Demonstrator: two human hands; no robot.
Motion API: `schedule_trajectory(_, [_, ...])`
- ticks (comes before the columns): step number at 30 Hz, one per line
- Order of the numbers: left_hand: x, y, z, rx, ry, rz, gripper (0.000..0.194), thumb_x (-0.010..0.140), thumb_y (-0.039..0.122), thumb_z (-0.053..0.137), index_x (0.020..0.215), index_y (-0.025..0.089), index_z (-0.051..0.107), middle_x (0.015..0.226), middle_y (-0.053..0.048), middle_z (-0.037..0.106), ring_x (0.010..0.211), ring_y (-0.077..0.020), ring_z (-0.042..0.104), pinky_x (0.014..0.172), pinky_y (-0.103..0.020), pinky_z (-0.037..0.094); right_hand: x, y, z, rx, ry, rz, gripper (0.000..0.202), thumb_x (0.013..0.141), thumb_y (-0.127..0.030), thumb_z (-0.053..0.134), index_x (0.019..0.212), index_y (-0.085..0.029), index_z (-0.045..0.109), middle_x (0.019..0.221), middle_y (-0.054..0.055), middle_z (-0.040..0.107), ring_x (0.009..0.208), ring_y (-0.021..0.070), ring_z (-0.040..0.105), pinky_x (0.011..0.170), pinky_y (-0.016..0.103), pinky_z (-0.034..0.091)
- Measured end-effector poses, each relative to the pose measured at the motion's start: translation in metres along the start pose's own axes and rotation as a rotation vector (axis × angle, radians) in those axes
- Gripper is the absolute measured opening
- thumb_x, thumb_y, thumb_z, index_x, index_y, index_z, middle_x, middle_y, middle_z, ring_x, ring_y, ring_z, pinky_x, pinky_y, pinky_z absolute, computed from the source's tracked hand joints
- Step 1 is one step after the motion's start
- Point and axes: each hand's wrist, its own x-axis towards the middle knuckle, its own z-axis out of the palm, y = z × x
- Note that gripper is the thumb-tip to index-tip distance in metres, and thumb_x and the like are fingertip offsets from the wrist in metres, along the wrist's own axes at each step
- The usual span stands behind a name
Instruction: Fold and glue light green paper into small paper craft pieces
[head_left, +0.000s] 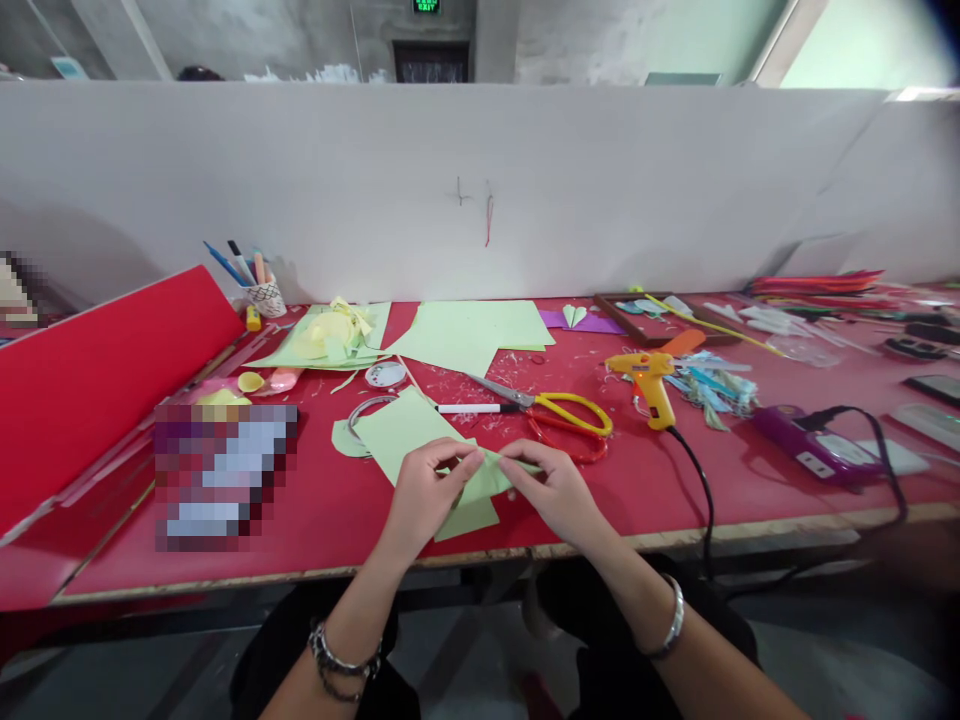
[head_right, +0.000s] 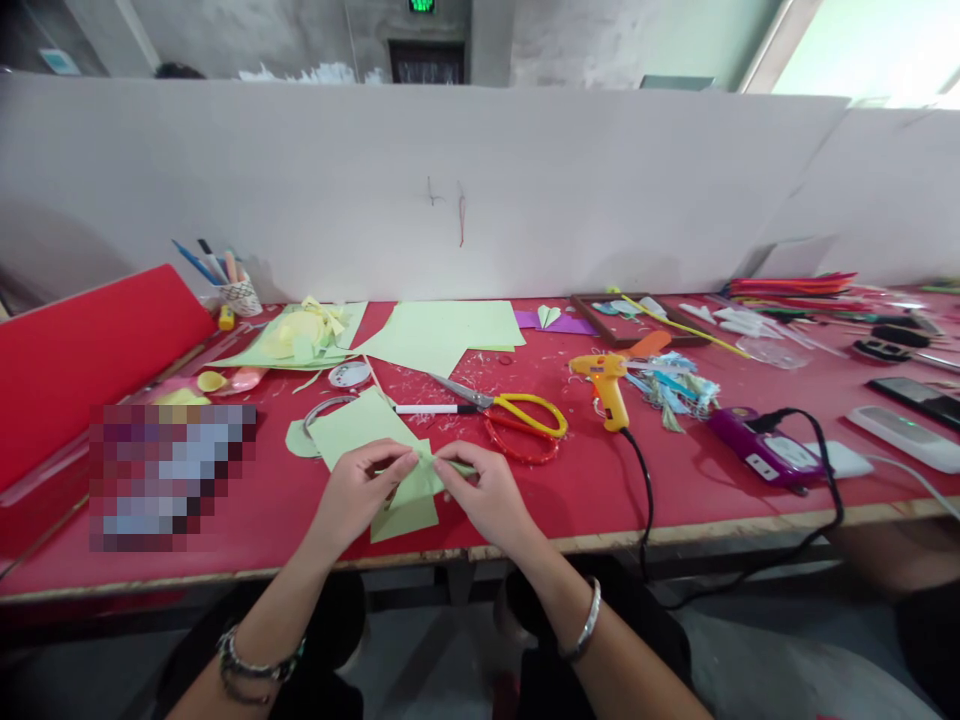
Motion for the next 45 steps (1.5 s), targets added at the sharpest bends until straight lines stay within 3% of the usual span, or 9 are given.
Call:
schedule_trajectory(13, [0.000, -0.002, -0.001, 0.079, -0.010, 0.013, 0.025, 0.076, 0.037, 0.054, 0.071, 0.015, 0.065, 0.072, -0.003, 0.063, 0.060, -0.0122, 0.054, 0.048, -0.018, 0.039, 0.000, 0.003, 0.000, 0.029, 0.031, 0.029, 0.015, 0.075, -0.031, 0.055, 0.073, -0.017, 0.059, 0.066, 0.000, 0.058, 0.053, 0.0107, 0.052, 0.051, 0.021, 0.044])
schedule_trajectory(22, [0.000, -0.005, -0.003, -0.034, 0.059, -0.030, 0.026, 0.076, 0.037, 0.054, 0.069, 0.013, 0.063, 0.069, -0.003, 0.059, 0.059, -0.0126, 0.053, 0.048, -0.019, 0.043, 0.004, 0.007, 0.000, 0.629, 0.119, 0.283, 0.019, 0.065, -0.033, 0.068, 0.068, -0.015, 0.063, 0.059, -0.003, 0.056, 0.053, 0.0063, 0.049, 0.055, 0.019, 0.042])
schedule_trajectory(28, [-0.003, -0.005, -0.004, 0.012, 0.112, 0.030, 0.024, 0.076, 0.035, 0.054, 0.069, 0.014, 0.063, 0.069, -0.004, 0.060, 0.063, -0.0136, 0.055, 0.050, -0.018, 0.041, 0.005, 0.007, 0.002, 0.787, 0.162, 0.369, 0.021, 0.057, -0.034, 0.073, 0.060, -0.014, 0.066, 0.055, -0.002, 0.057, 0.053, 0.0061, 0.049, 0.057, 0.019, 0.044])
schedule_trajectory(39, [-0.003, -0.002, -0.005, -0.040, 0.103, -0.006, 0.024, 0.075, 0.036, 0.055, 0.069, 0.014, 0.064, 0.068, -0.003, 0.060, 0.061, -0.0130, 0.055, 0.051, -0.019, 0.042, 0.006, 0.012, -0.003, 0.466, 0.186, 0.192, 0.024, 0.068, -0.040, 0.063, 0.068, -0.015, 0.065, 0.061, 0.000, 0.059, 0.058, 0.0109, 0.051, 0.060, 0.024, 0.045])
schedule_trajectory(42, [-0.003, 0.001, -0.004, -0.074, 0.099, -0.022, 0.023, 0.075, 0.035, 0.056, 0.068, 0.014, 0.064, 0.067, -0.002, 0.060, 0.059, -0.0115, 0.053, 0.052, -0.018, 0.042, 0.003, 0.013, 0.000, 0.375, 0.125, 0.138, 0.033, 0.074, -0.047, 0.054, 0.063, -0.016, 0.060, 0.058, 0.000, 0.055, 0.057, 0.0112, 0.051, 0.059, 0.023, 0.045])
schedule_trajectory(45, [-0.003, 0.004, -0.002, -0.087, 0.078, -0.049, 0.024, 0.073, 0.035, 0.056, 0.064, 0.013, 0.062, 0.063, -0.001, 0.059, 0.054, -0.0104, 0.051, 0.051, -0.019, 0.042, 0.000, 0.012, 0.004, 0.185, 0.136, 0.128, 0.044, 0.074, -0.056, 0.047, 0.054, -0.017, 0.050, 0.051, -0.001, 0.048, 0.049, 0.0101, 0.045, 0.049, 0.021, 0.040])
